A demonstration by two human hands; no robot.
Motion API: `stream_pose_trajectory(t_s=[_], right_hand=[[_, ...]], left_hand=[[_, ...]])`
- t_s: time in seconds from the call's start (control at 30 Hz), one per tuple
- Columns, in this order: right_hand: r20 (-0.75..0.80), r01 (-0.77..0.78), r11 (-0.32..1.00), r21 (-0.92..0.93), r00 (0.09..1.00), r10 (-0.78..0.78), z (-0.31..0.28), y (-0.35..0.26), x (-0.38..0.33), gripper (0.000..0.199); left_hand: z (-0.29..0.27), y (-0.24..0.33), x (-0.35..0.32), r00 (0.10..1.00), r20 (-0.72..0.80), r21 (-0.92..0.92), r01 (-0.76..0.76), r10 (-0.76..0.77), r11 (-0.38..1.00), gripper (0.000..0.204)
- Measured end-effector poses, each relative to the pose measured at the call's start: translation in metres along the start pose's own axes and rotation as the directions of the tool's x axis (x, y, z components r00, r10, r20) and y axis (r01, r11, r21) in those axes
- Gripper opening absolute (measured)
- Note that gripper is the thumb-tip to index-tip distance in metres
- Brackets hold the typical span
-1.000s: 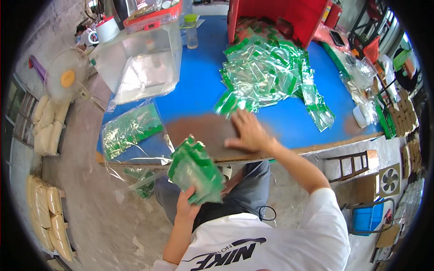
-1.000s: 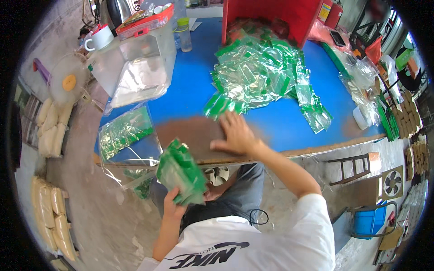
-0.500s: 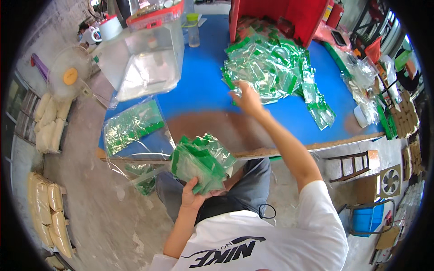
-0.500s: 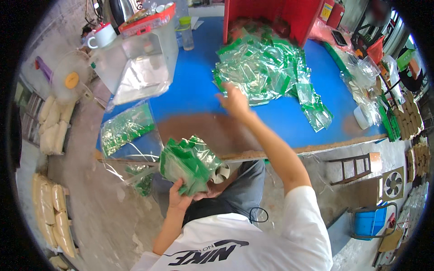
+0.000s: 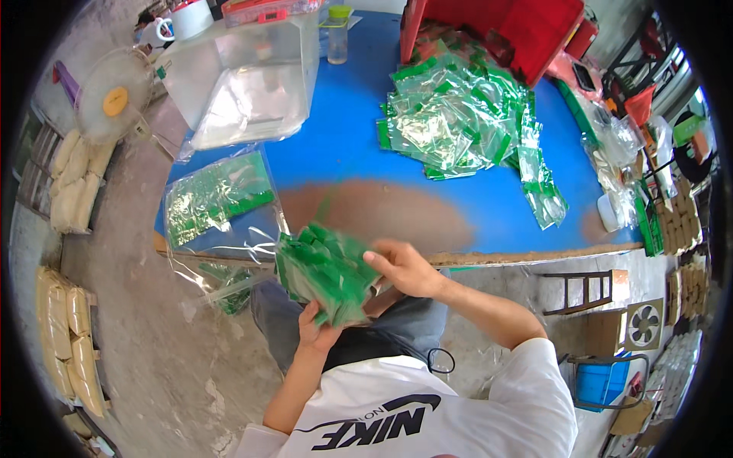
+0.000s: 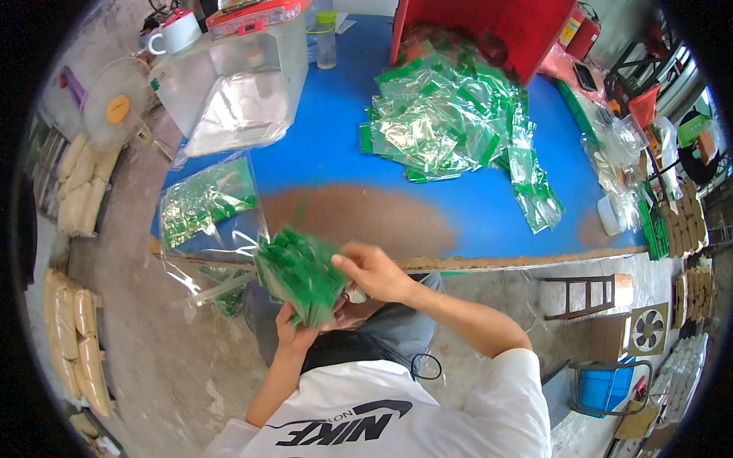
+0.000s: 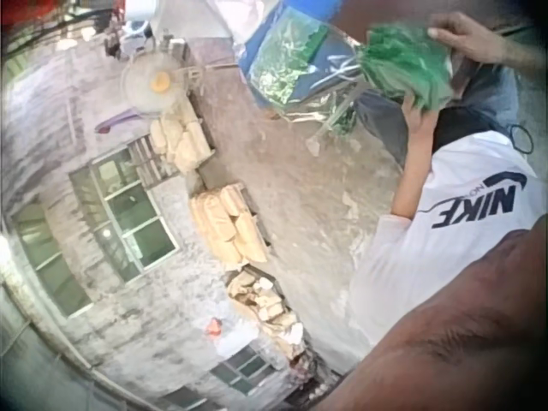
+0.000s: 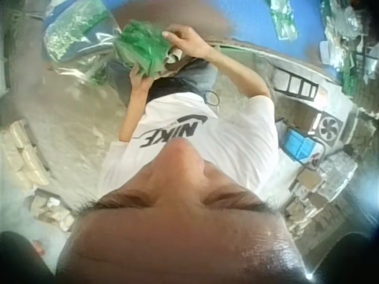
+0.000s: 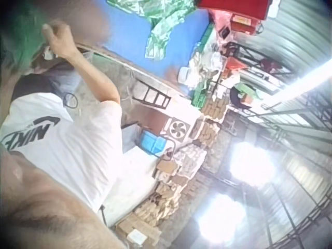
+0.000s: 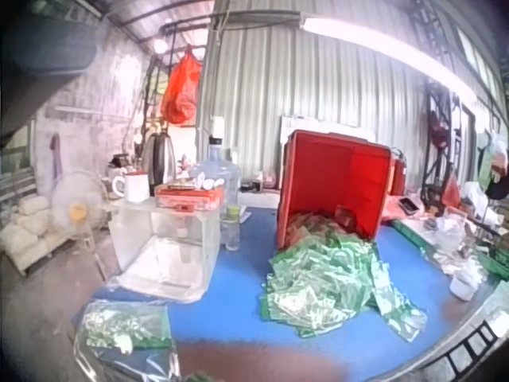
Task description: Packing and stacking green plastic bags into a larger clear bag for manufacturing.
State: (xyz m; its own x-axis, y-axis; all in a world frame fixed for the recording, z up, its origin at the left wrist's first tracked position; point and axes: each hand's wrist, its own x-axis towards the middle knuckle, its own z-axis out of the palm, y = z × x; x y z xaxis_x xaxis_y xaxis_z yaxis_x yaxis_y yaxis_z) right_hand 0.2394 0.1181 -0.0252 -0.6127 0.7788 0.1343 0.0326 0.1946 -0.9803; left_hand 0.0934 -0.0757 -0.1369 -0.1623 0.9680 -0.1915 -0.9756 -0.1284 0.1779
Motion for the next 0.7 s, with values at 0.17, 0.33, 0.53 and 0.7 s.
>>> stream_pose_trajectory(t_s=[0.17, 0.33, 0.53, 0.7], right_hand=[[-0.026, 0.178, 0.753, -0.633, 0.968, -0.251, -0.076, 0.01, 0.096, 0.057], [0.182, 0.206, 0.208, -0.956, 0.975, -0.131, -0.117, 0.046, 0.158, 0.08], [0.545, 0.629, 0.414, -0.658, 0.778, -0.314, -0.025, 0.028, 0.053, 0.051], [0.267, 0.236, 0.643, -0.729, 0.962, -0.05, -0.021, -0.007, 0.08, 0.024]], left_hand=[[0.005, 0.002, -0.005, 0.99, -0.136, 0.111, -0.017, 0.033, 0.994, 0.063], [0.019, -0.001, -0.01, 0.997, -0.01, 0.055, 0.081, -0.08, 0.995, 0.067], [0.02, 0.006, -0.014, 0.999, -0.015, 0.144, -0.035, 0.037, 0.989, 0.068], [0.009, 0.013, -0.016, 0.982, -0.164, 0.16, -0.071, 0.098, 0.985, 0.065]])
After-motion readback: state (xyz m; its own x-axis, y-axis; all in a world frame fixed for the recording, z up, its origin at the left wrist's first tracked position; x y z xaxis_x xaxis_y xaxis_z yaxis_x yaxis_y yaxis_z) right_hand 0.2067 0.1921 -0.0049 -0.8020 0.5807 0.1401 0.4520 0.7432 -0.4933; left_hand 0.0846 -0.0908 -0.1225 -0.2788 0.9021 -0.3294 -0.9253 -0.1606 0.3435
